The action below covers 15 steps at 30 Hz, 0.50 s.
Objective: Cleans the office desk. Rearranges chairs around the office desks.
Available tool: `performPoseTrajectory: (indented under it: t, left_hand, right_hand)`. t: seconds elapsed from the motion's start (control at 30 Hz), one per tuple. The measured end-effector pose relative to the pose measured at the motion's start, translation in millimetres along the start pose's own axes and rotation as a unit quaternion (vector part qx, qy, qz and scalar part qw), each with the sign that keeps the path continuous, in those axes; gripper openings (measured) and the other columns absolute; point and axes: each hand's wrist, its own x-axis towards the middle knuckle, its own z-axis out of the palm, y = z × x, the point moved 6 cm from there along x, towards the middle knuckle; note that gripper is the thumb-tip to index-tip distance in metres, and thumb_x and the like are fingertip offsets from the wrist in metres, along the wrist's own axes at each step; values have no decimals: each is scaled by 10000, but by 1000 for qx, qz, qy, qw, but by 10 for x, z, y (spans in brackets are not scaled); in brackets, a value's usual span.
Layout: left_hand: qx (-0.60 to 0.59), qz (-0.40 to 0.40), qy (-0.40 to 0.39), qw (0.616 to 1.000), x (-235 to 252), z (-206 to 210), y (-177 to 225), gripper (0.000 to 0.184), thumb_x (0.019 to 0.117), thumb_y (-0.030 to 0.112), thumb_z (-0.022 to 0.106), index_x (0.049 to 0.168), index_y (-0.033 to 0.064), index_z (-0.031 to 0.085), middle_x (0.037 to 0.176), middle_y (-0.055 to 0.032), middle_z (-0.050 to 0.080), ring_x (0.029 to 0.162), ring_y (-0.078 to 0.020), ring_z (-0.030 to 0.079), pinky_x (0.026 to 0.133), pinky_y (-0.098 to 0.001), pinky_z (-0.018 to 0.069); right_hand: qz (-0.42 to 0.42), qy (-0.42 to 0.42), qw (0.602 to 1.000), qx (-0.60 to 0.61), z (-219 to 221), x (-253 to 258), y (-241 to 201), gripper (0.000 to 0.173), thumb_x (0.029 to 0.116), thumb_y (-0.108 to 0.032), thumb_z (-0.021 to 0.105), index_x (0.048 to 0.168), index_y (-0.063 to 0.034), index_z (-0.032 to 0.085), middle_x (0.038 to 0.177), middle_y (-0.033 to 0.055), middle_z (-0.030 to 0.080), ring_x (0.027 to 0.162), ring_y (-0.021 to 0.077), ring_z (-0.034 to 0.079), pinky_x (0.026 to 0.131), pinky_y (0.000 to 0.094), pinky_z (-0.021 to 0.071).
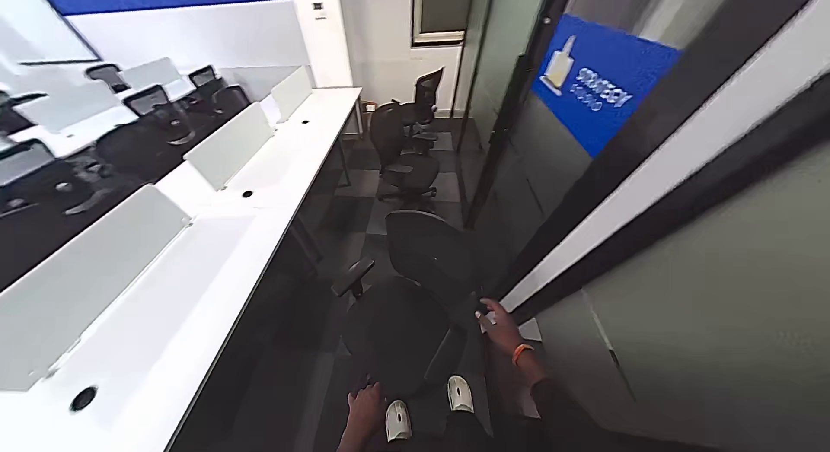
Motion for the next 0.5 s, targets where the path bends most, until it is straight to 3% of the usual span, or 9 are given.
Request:
performPoseTrajectory:
  t: [0.2, 0.37, 0.5]
  left_hand:
    - [-117, -116, 18, 986, -353, 200, 10, 482, 1026, 428, 510, 1387, 122, 603, 1354, -135, 656, 1294, -337, 595, 1085, -659, 405]
    - [-199, -171, 18, 965, -567, 606, 286, 468, 1014, 419, 520, 1356, 115, 614, 1325, -141, 665, 1260, -335, 618, 1041, -631, 461]
    - [-258, -191, 33, 947, -551, 799, 573, 466, 995, 430, 545, 1349, 137, 623, 1292, -132, 680, 1220, -328, 642, 1002, -615, 499]
  right_hand:
    - [-141, 41, 988, -46, -414, 1327, -754, 607, 995, -301, 655, 1489, -2, 471, 1549, 238, 461, 1450, 366, 443, 1206, 509, 362]
    - [-98, -13, 982, -159, -233, 2077, -531, 813, 1003, -436, 626, 1592, 8, 284, 1620, 269, 343, 1511, 426, 332, 1233, 573, 287]
    - [-78, -32, 959, -269, -88, 1870, -769, 926, 971, -547, 619, 1594, 34, 257, 1537, 327, 418, 1401, 487, 456, 1108, 623, 428]
